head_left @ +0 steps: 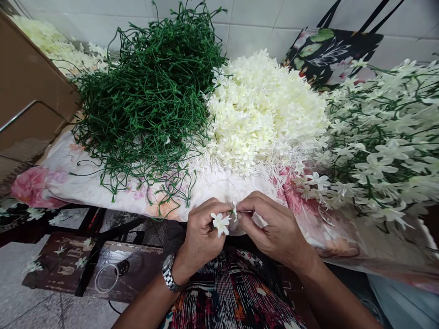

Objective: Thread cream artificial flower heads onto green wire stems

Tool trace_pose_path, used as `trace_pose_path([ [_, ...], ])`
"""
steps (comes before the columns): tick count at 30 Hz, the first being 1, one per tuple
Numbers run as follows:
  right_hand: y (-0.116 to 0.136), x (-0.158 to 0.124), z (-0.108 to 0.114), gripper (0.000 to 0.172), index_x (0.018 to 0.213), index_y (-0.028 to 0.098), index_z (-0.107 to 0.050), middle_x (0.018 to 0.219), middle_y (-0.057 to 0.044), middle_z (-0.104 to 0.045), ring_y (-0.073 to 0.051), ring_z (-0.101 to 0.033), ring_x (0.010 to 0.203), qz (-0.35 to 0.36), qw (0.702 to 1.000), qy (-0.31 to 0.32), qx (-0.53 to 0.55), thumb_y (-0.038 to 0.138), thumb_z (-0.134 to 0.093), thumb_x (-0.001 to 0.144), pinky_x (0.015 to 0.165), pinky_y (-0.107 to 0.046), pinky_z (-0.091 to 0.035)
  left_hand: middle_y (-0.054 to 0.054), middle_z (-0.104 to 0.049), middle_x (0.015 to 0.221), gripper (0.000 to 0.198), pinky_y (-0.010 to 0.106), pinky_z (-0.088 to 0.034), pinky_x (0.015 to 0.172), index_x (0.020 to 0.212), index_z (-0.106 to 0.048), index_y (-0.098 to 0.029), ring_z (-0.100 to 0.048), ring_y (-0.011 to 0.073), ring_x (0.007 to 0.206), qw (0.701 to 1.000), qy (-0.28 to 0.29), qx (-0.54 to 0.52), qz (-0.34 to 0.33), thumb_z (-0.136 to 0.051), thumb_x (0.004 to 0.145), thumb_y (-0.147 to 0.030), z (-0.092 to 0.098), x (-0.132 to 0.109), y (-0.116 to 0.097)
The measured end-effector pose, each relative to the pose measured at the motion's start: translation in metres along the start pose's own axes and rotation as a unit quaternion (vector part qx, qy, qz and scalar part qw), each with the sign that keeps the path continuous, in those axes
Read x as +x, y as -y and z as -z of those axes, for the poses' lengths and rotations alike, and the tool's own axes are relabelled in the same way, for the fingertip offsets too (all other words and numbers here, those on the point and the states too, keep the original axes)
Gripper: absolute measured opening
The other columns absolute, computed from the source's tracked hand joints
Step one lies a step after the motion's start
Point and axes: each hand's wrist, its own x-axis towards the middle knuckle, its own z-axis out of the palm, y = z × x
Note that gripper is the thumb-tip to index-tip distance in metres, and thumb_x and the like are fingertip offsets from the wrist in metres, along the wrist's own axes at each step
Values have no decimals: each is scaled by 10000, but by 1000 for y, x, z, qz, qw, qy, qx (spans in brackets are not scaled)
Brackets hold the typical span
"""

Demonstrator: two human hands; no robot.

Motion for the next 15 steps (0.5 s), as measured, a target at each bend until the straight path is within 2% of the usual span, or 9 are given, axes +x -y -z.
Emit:
trace_pose_path([
  [5, -4, 0, -6, 154, 815, 178, -522, 680, -10, -555, -109, -546, 606, -5, 1000, -11, -4, 49, -438, 816, 517, -230, -457, -11, -555, 572, 188, 211, -383, 478, 743, -618, -162, -491, 109, 505, 999, -8, 33, 20, -472, 697, -53, -2, -1, 2],
  [15, -6, 3, -12, 131, 824, 188, -487, 655, 0, -542, -107, -543, 580, -5, 1000, -8, -21, 69, -432, 833, 516, -219, -467, -9, -551, 565, 245, 211, -392, 488, 713, -596, -158, -497, 117, 513, 998, -29, 60, 13, -412, 624, -24, -5, -1, 6],
])
